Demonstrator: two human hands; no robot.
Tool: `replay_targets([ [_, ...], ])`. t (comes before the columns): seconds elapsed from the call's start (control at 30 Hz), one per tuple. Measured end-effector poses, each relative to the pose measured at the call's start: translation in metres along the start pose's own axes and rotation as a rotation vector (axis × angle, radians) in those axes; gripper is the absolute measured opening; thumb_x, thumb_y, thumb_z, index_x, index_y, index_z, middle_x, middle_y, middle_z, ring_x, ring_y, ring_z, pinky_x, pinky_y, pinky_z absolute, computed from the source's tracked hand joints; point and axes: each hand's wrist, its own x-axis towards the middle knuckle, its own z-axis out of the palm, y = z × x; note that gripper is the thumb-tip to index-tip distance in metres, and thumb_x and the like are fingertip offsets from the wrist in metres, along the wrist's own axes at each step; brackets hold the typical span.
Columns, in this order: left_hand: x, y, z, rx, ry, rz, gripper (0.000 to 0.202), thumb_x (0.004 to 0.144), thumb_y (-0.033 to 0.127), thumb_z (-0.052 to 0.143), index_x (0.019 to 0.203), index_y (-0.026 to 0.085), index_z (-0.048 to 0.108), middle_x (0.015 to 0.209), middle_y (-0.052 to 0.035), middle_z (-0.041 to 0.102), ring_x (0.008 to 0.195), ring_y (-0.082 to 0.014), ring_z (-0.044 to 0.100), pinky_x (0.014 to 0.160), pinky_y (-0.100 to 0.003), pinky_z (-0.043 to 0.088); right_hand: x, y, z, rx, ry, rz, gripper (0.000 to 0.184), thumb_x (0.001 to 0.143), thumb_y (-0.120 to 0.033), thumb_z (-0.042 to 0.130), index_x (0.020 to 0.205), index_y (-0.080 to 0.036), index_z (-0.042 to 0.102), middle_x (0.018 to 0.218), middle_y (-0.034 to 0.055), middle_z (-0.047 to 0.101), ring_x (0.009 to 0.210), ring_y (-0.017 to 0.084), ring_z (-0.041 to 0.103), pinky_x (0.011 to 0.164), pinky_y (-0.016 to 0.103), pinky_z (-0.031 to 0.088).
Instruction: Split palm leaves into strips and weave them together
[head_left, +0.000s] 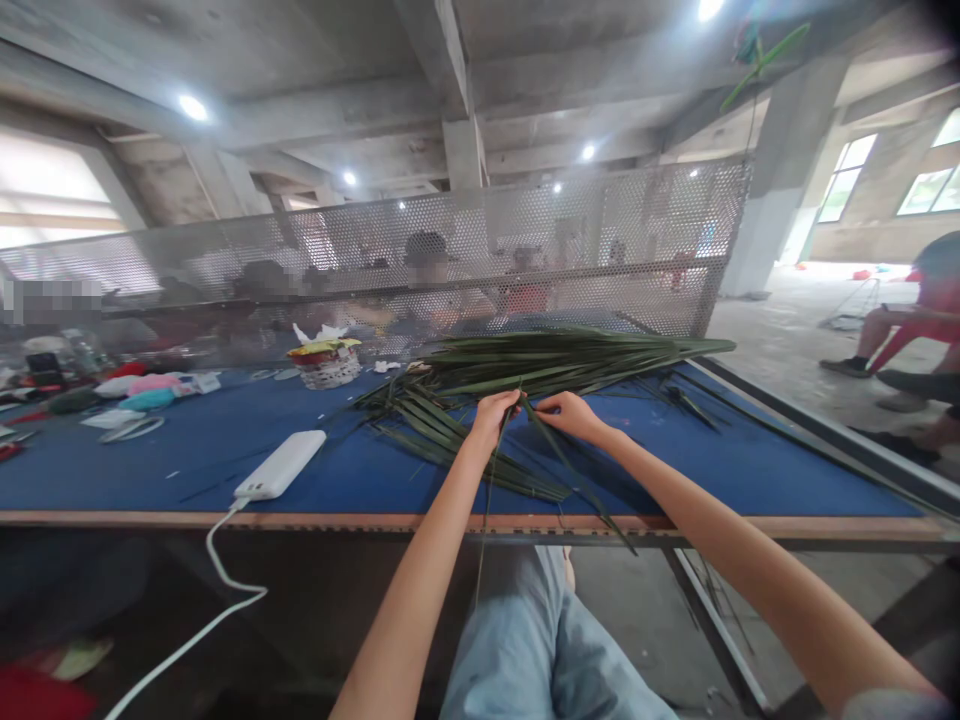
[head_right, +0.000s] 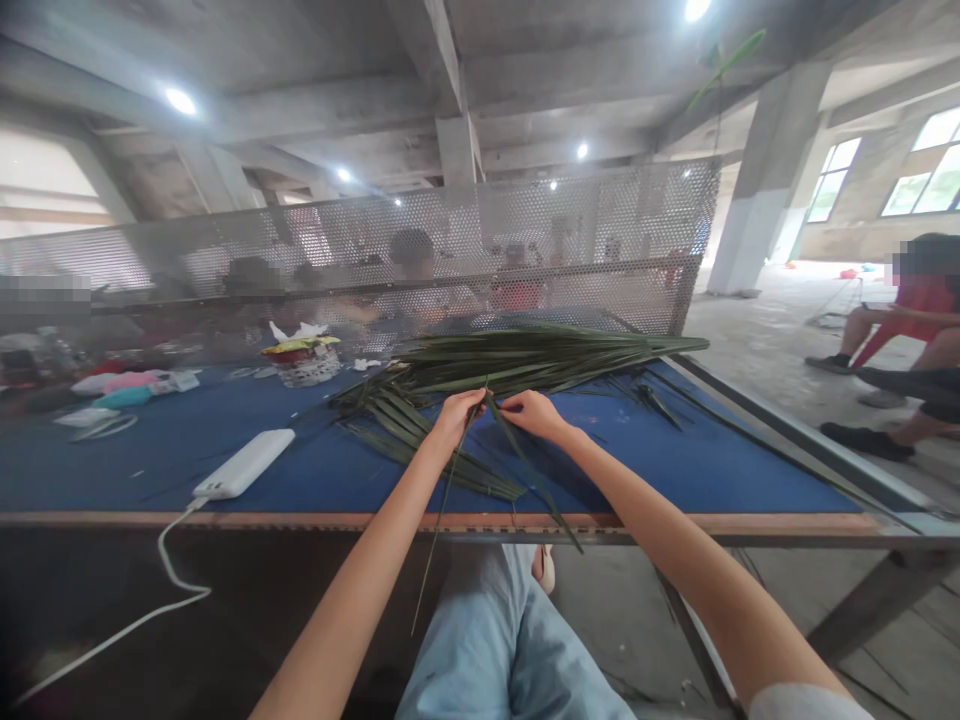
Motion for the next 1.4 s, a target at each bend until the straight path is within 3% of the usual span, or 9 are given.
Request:
replay_targets([
  [0.07, 0.0, 0.001, 0.0, 0.034, -0.009, 0.011, 0.03, 0.047, 0.037, 0.085, 0.064, 0.014, 0.074, 0.06, -0.0037, 0.066, 0.052, -0.0095, 0.051, 0.054, -0.023, 0.038, -0.002, -0.003, -0.002, -0.064, 0.052, -0.013, 0.016, 0.075, -0.029, 0.063, 0.084, -0.022, 0.073, 0.08, 0.0024, 0.072, 0.075, 0.021, 0.063, 0.067, 0.027, 0.044],
  [0.23, 0.001, -0.001, -0.003, 0.084, -0.085, 0.038, 0.025, 0.048, 0.033, 0.081, 0.063, 0.014, 0.073, 0.059, -0.0032, 0.065, 0.053, -0.0106, 0.049, 0.055, -0.025, 0.036, -0.003, -0.011, -0.004, 0.058, 0.113, -0.106, 0.032, 0.074, -0.024, 0.063, 0.106, -0.023, 0.065, 0.088, 0.0015, 0.068, 0.075, 0.015, 0.061, 0.071, 0.026, 0.047],
  [0.43, 0.002, -0.004, -0.004, 0.18, -0.157, 0.037, 0.016, 0.052, 0.027, 0.075, 0.062, 0.014, 0.073, 0.057, -0.0032, 0.064, 0.054, -0.0117, 0.049, 0.058, -0.026, 0.035, -0.001, -0.012, -0.007, 0.113, 0.15, -0.126, 0.021, 0.077, -0.03, 0.062, 0.092, -0.021, 0.073, 0.086, 0.0038, 0.064, 0.076, 0.016, 0.061, 0.069, 0.026, 0.048],
  [0.63, -0.002, -0.003, 0.001, 0.146, -0.115, 0.014, 0.017, 0.054, 0.026, 0.075, 0.066, 0.013, 0.074, 0.06, -0.0029, 0.065, 0.056, -0.0112, 0.05, 0.06, -0.026, 0.037, -0.001, -0.012, -0.005, 0.211, 0.2, -0.141, 0.019, 0.074, -0.035, 0.066, 0.081, -0.019, 0.073, 0.077, 0.0035, 0.067, 0.072, 0.016, 0.061, 0.067, 0.027, 0.048],
  [0.8, -0.002, -0.005, 0.004, 0.156, -0.109, 0.025, 0.014, 0.058, 0.024, 0.072, 0.068, 0.014, 0.073, 0.065, -0.0031, 0.067, 0.062, -0.0135, 0.054, 0.066, -0.027, 0.039, 0.003, -0.01, -0.001, 0.333, 0.193, -0.038, 0.027, 0.071, -0.043, 0.068, 0.077, -0.017, 0.069, 0.071, 0.0036, 0.067, 0.067, 0.016, 0.059, 0.06, 0.026, 0.046],
  [1.03, -0.006, 0.0, 0.006, 0.238, -0.235, 0.121, 0.014, 0.063, 0.027, 0.067, 0.06, 0.014, 0.067, 0.061, -0.0011, 0.062, 0.062, -0.0125, 0.053, 0.062, -0.024, 0.037, 0.007, -0.003, 0.002, 0.555, 0.186, 0.174, 0.042, 0.059, -0.054, 0.074, 0.069, -0.018, 0.056, 0.061, -0.002, 0.057, 0.056, 0.011, 0.052, 0.051, 0.023, 0.044],
  [1.2, -0.006, 0.001, 0.006, 0.314, -0.162, 0.092, 0.03, 0.065, 0.041, 0.069, 0.056, 0.013, 0.066, 0.055, -0.0025, 0.06, 0.054, -0.0117, 0.048, 0.057, -0.025, 0.033, 0.007, -0.004, 0.001, 0.576, 0.166, 0.185, 0.043, 0.059, -0.055, 0.075, 0.069, -0.018, 0.054, 0.061, -0.0029, 0.055, 0.055, 0.01, 0.051, 0.051, 0.023, 0.043],
  [1.4, -0.006, 0.002, 0.006, 0.361, -0.1, 0.156, 0.046, 0.064, 0.058, 0.07, 0.055, 0.013, 0.064, 0.055, -0.0022, 0.058, 0.057, -0.0124, 0.048, 0.057, -0.025, 0.033, 0.01, 0.0, 0.006, 0.623, 0.128, 0.084, 0.043, 0.058, -0.048, 0.078, 0.079, -0.019, 0.054, 0.061, -0.0059, 0.053, 0.053, 0.01, 0.051, 0.051, 0.024, 0.045],
])
